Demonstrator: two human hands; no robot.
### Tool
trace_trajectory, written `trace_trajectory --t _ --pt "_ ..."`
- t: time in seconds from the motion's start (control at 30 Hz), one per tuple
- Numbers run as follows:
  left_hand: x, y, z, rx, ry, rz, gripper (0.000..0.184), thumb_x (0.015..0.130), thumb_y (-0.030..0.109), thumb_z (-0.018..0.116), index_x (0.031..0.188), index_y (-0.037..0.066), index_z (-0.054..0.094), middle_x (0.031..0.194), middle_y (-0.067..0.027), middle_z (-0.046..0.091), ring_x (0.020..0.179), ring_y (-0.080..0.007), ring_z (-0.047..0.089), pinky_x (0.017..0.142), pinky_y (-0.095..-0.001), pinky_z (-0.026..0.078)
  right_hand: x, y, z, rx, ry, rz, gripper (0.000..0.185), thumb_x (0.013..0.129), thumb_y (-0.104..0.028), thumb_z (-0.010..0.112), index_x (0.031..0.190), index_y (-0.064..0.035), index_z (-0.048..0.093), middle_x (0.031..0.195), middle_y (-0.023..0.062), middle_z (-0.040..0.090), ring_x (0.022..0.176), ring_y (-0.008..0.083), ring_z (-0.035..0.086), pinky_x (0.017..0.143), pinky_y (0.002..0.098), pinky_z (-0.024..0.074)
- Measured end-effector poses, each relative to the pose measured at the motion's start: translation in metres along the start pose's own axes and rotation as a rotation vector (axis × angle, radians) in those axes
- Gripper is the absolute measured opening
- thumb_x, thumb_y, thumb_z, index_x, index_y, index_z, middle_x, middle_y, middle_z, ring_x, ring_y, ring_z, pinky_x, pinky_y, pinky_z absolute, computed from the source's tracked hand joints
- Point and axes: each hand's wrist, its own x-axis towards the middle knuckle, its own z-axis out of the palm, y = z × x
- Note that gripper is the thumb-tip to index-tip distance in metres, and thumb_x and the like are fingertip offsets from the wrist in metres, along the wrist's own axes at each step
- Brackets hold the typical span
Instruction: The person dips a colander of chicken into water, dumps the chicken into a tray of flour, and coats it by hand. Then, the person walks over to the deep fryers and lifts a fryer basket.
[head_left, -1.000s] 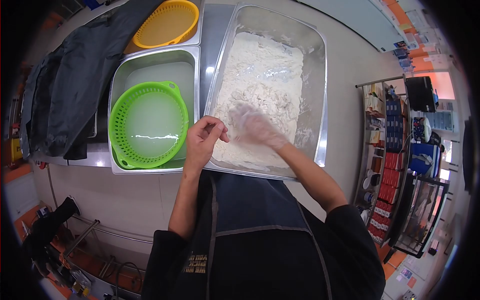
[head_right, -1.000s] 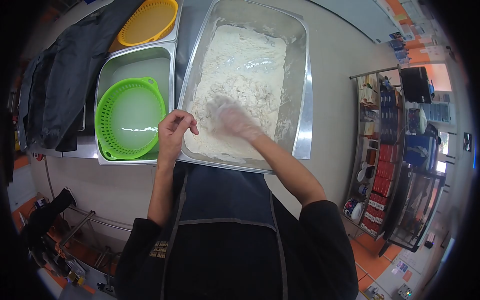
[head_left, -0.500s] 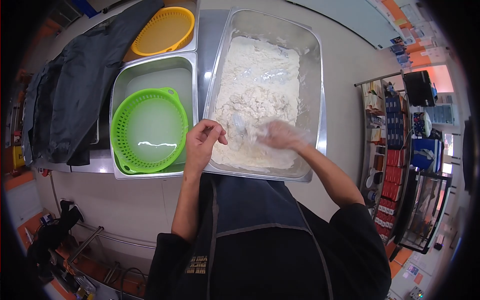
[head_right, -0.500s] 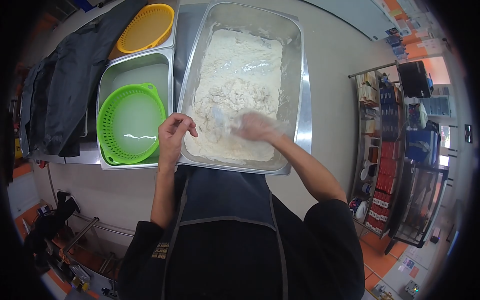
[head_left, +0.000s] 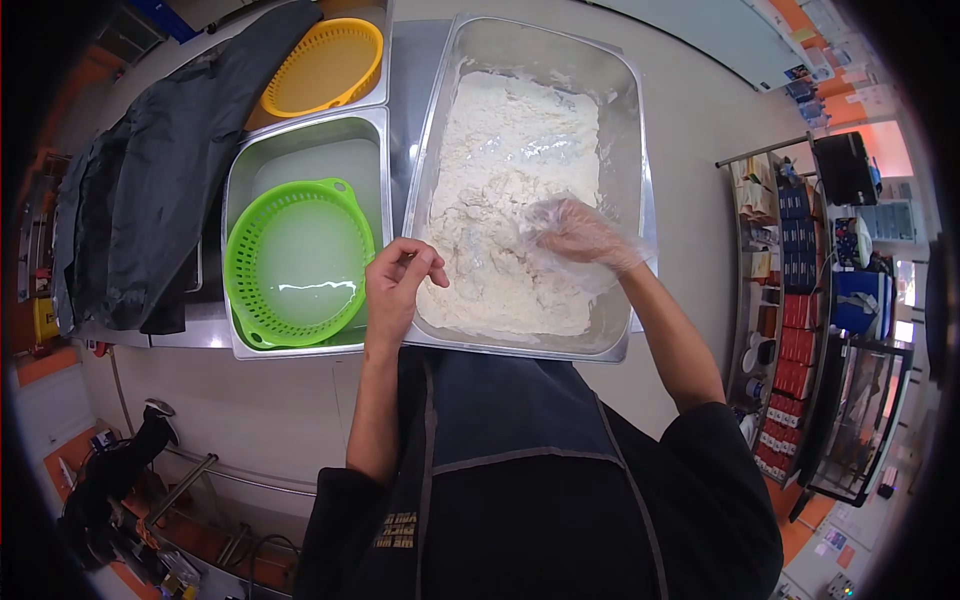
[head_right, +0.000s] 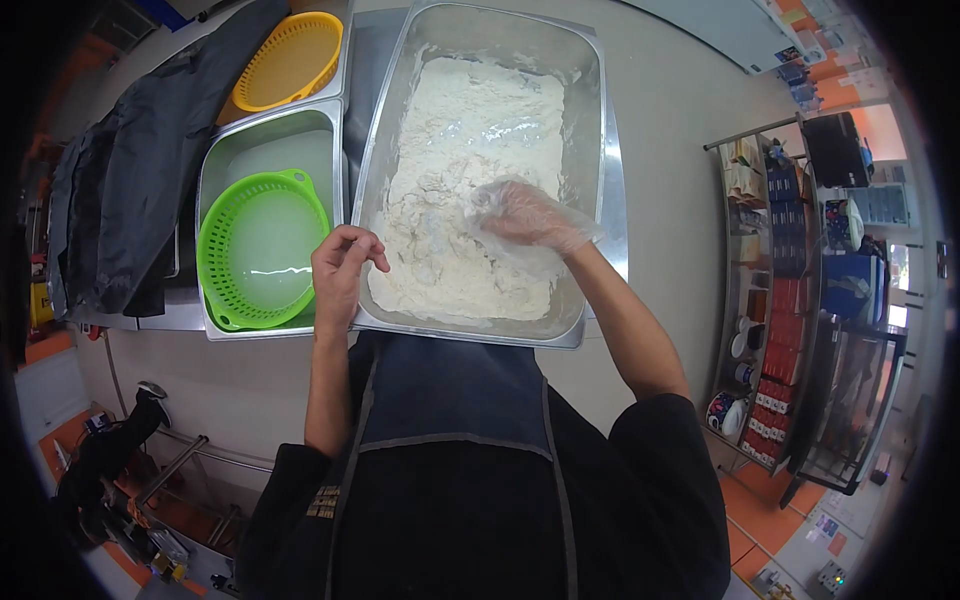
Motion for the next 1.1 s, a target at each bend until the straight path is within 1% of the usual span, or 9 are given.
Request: trace_trajectory --t 0.13,0.33,0.43,0.53,0.63,0.73,0.83,1.0,1.1 --pt "0.000 -0.002 0.000 -0.017 0.007 0.006 0.012 0.087 0.007 0.052 0.081 -0.003 0.055 0.074 -0.0106 0.057 0.060 -0.0171 0.057 0.061 -0.0283 0.046 0.011 0.029 0.014 0.013 0.165 -0.260 0.047 0.073 -0.031 0.063 0.109 -0.0020 0.052 0.091 0.0171 0.061 0.084 0.0296 0.059 0.076 0.0365 0.0459" --pt "-0.001 -0.001 0.000 -0.006 0.014 0.007 0.012 0.087 0.007 0.052 0.081 -0.003 0.055 0.074 -0.0103 0.057 0.060 -0.0168 0.057 0.061 -0.0279 0.046 0.013 0.061 0.065 -0.887 0.186 0.081 0.048 0.071 -0.025 0.065 0.103 0.0066 0.050 0.091 0.0155 0.059 0.088 0.0278 0.058 0.076 0.0346 0.0467" --pt "-0.002 0.001 0.002 0.021 0.015 0.007 0.012 0.087 0.007 0.052 0.081 -0.003 0.055 0.074 -0.0100 0.057 0.060 -0.0163 0.057 0.062 -0.0275 0.046 0.004 0.072 0.091 -1.067 0.148 -0.118 0.032 0.077 -0.022 0.057 0.098 0.0019 0.054 0.082 0.0173 0.059 0.083 0.0263 0.059 0.073 0.0354 0.0468" --pt "-0.002 0.002 0.002 0.001 0.016 0.001 0.012 0.087 0.007 0.052 0.081 -0.002 0.054 0.075 -0.0098 0.057 0.060 -0.0159 0.057 0.063 -0.0271 0.045 0.003 0.074 0.099 -0.501 0.030 -0.111 0.030 0.077 -0.024 0.057 0.092 0.0022 0.057 0.080 0.0194 0.059 0.080 0.0289 0.060 0.073 0.0369 0.0468" --pt "-0.002 0.000 0.001 -0.009 0.016 0.003 0.012 0.087 0.007 0.052 0.081 -0.002 0.054 0.075 -0.0099 0.057 0.060 -0.0158 0.057 0.063 -0.0272 0.045 0.011 0.065 0.099 -0.575 -0.235 -0.067 0.024 0.076 -0.021 0.061 0.081 0.0027 0.055 0.076 0.0152 0.059 0.078 0.0238 0.061 0.067 0.0357 0.0464" --pt "-0.002 -0.002 0.000 -0.012 0.016 0.009 0.010 0.086 0.007 0.054 0.082 -0.003 0.055 0.074 -0.0082 0.059 0.062 -0.0138 0.059 0.062 -0.0260 0.047 0.009 0.034 0.069 -0.003 -0.129 -0.038 0.024 0.077 -0.022 0.061 0.078 0.0024 0.058 0.076 0.0181 0.060 0.078 0.0258 0.061 0.070 0.0377 0.0463" --pt "-0.001 0.000 0.001 -0.033 0.005 0.015 0.010 0.086 0.007 0.054 0.082 -0.002 0.055 0.073 -0.0081 0.059 0.062 -0.0137 0.059 0.062 -0.0258 0.047 0.017 0.021 0.036 -0.024 -0.064 0.149 0.050 0.078 -0.041 0.057 0.096 0.0058 0.057 0.094 0.0257 0.058 0.090 0.0336 0.058 0.081 0.0383 0.0449" --pt "0.000 0.000 0.001 -0.001 -0.006 0.005 0.010 0.086 0.006 0.054 0.081 -0.002 0.055 0.072 -0.0081 0.059 0.062 -0.0136 0.059 0.062 -0.0257 0.047 0.061 0.044 0.076 -0.601 0.477 -0.136 0.061 0.074 -0.043 0.062 0.114 0.0010 0.050 0.108 0.0252 0.055 0.104 0.0337 0.051 0.090 0.0381 0.0409" --pt "-0.001 -0.002 0.001 -0.012 0.001 0.005 0.010 0.086 0.006 0.053 0.081 -0.002 0.055 0.072 -0.0081 0.059 0.062 -0.0135 0.058 0.062 -0.0256 0.047 0.090 0.023 0.108 -0.693 0.516 -0.253 0.054 0.072 -0.037 0.064 0.110 -0.0005 0.053 0.104 0.0234 0.057 0.102 0.0333 0.053 0.087 0.0383 0.0430"
